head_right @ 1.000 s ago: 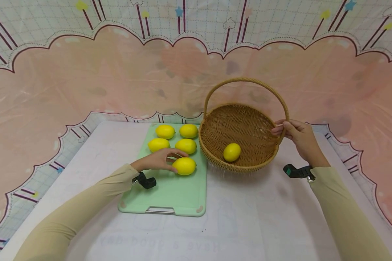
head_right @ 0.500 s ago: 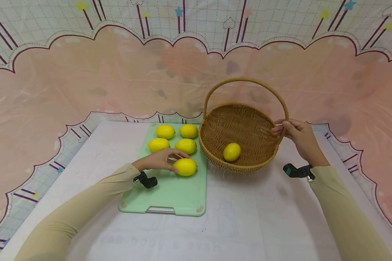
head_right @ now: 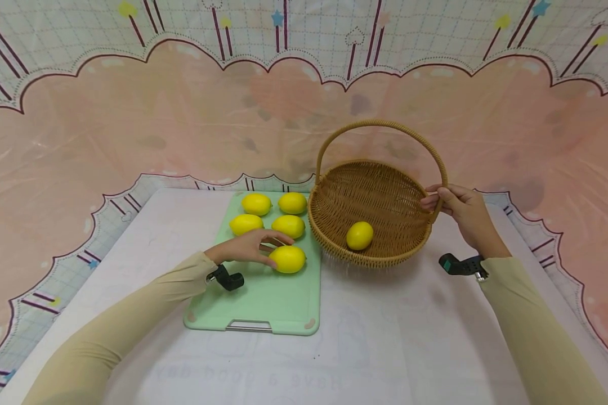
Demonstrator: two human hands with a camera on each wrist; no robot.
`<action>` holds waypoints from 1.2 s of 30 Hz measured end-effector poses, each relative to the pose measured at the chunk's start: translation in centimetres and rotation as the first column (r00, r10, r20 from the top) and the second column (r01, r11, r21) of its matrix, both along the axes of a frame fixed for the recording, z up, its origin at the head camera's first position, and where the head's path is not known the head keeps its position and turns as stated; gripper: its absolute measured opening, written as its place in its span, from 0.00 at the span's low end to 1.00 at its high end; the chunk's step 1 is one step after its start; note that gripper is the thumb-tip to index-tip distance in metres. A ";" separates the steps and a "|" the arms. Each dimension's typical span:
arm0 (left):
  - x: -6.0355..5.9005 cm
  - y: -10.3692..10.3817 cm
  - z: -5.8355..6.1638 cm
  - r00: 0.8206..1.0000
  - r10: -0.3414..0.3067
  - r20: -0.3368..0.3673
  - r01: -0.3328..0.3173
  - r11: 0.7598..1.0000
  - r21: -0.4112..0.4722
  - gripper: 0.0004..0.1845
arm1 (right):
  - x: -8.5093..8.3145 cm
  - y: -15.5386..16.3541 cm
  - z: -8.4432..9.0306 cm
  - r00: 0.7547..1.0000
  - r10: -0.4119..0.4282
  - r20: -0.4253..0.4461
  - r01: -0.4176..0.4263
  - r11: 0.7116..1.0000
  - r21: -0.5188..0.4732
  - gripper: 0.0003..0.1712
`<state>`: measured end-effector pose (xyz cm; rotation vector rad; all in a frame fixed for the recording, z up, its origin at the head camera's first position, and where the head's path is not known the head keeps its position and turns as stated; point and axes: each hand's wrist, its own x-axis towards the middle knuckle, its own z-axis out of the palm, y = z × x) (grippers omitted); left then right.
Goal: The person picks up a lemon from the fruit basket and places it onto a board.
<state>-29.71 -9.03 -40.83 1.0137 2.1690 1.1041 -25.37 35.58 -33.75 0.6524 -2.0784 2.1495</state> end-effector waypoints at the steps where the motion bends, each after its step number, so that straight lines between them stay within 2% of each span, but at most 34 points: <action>1: -0.1 -0.1 0.1 1.000 -0.002 0.001 0.002 1.000 0.003 0.33 | 0.0 0.0 0.0 1.000 -0.002 0.001 0.002 1.000 0.001 0.15; 6: -0.6 -0.4 1.8 1.000 0.002 -0.008 -0.002 1.000 0.007 0.32 | 0.0 0.0 0.0 1.000 -0.012 -0.002 0.012 1.000 0.010 0.15; 12: -1.6 0.3 5.5 0.998 -0.022 -0.057 0.021 1.000 -0.007 0.31 | 0.0 0.0 0.2 1.000 -0.018 0.003 0.018 1.000 0.015 0.15; 14: -2.0 0.9 6.9 0.998 -0.042 -0.054 0.041 0.999 -0.005 0.31 | 0.0 0.0 0.2 1.000 -0.013 0.002 0.013 1.000 0.011 0.15; 19: -3.2 3.0 10.2 0.993 -0.118 0.011 0.118 0.993 0.018 0.31 | 0.0 -0.1 0.1 1.000 -0.012 0.000 0.012 1.000 0.017 0.15; 22: -4.0 4.9 11.5 0.987 -0.160 -0.010 0.160 0.987 0.004 0.31 | 0.0 0.0 0.1 1.000 -0.009 -0.006 0.009 1.000 0.024 0.16; 26: -5.0 7.7 12.4 0.976 -0.202 -0.079 0.199 0.979 -0.045 0.31 | -0.1 0.1 0.1 1.000 -0.011 -0.009 0.012 1.000 0.026 0.15; 28: -5.6 9.1 12.5 0.972 -0.217 -0.089 0.212 0.975 -0.068 0.31 | -0.1 0.1 0.1 1.000 -0.016 -0.009 0.017 0.999 0.027 0.15; 32: -6.6 12.0 12.2 0.968 -0.231 -0.094 0.221 0.969 -0.106 0.31 | 0.0 0.1 0.0 1.000 -0.010 -0.009 0.010 1.000 0.017 0.15; 36: -7.3 14.5 11.4 0.969 -0.236 -0.080 0.224 0.965 -0.133 0.30 | 0.0 0.1 -0.1 1.000 0.011 -0.015 -0.011 1.000 0.000 0.16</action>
